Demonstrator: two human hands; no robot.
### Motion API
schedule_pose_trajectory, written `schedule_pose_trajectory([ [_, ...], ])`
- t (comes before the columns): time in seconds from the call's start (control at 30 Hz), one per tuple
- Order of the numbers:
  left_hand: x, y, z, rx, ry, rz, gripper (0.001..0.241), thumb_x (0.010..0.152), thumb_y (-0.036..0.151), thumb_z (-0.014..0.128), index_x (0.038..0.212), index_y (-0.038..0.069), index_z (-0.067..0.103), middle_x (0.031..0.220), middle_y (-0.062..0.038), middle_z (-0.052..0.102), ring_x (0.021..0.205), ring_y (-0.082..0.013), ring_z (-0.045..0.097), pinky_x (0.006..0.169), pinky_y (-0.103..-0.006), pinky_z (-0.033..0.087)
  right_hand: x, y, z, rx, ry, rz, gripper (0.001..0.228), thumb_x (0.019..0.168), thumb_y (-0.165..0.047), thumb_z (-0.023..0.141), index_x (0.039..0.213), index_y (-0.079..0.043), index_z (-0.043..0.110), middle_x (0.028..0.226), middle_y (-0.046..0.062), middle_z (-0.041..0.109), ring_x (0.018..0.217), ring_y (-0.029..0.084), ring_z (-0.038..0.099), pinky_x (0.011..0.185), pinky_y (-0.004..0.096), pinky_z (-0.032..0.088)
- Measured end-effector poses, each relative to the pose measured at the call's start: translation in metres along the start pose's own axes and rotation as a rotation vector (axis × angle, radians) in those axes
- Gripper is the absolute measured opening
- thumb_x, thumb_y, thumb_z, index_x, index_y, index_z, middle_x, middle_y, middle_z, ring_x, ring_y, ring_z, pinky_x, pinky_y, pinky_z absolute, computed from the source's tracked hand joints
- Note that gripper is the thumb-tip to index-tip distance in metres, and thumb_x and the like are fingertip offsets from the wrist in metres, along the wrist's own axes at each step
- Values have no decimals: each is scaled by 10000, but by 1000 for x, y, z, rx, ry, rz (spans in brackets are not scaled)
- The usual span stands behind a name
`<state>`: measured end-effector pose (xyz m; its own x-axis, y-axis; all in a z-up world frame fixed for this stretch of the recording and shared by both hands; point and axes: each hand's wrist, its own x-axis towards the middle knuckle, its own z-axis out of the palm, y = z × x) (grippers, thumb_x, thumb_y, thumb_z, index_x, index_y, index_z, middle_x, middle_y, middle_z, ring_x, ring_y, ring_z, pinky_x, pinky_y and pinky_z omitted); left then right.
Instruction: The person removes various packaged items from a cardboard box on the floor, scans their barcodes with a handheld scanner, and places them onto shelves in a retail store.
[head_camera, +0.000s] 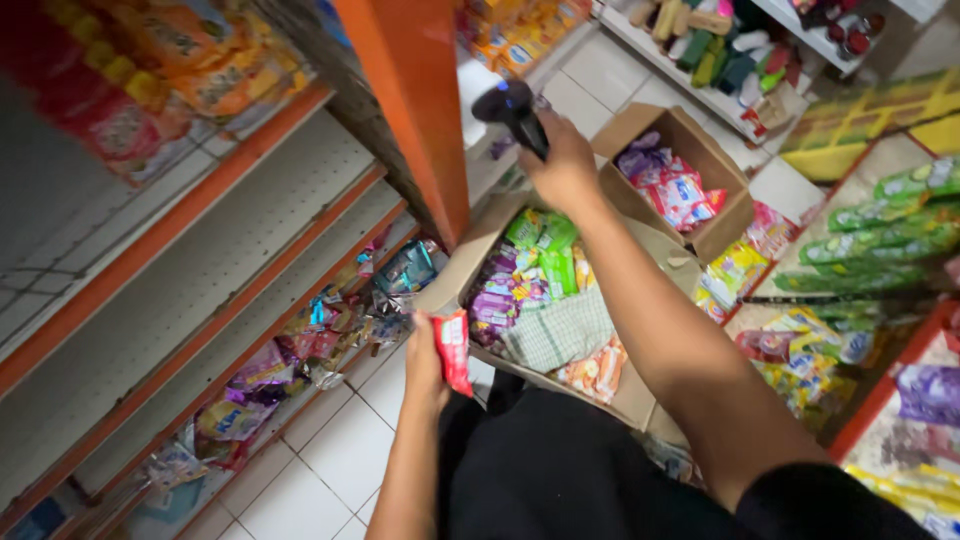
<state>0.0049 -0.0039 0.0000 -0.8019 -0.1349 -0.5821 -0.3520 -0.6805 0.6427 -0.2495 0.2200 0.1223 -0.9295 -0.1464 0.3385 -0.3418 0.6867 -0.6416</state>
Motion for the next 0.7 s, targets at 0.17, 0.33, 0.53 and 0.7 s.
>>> schedule_pose_trajectory([
  [0.17,-46,19,-28,-628,-310,62,875,926,871,373,1136,71,657,758,-123,650,454,-211,502,435,-313,360,77,12,52,109,23,-88,395,794,-116,674,1185,-58,685,1088,231,717,1044,426,673,908,477,538],
  [0.33,-72,55,-37,-774,-129,228,970,854,928,413,1234,55,597,958,-167,640,571,-234,516,495,-326,377,131,35,92,-107,-97,10,293,872,-267,739,1067,-50,708,1032,219,734,989,399,696,832,471,553],
  [0.53,-71,82,-37,-743,83,201,1095,742,953,368,1347,53,514,1155,-157,562,924,-300,599,776,-466,489,151,53,118,-263,-168,-64,355,903,-376,715,1085,-73,733,1061,214,732,1003,378,689,789,457,551],
  [0.7,-64,106,-28,-766,-115,258,959,903,930,380,1283,57,497,1068,-138,560,984,-340,595,868,-562,503,158,58,138,13,-83,6,418,973,-402,602,1261,-99,611,1254,160,649,1171,316,614,951,422,497],
])
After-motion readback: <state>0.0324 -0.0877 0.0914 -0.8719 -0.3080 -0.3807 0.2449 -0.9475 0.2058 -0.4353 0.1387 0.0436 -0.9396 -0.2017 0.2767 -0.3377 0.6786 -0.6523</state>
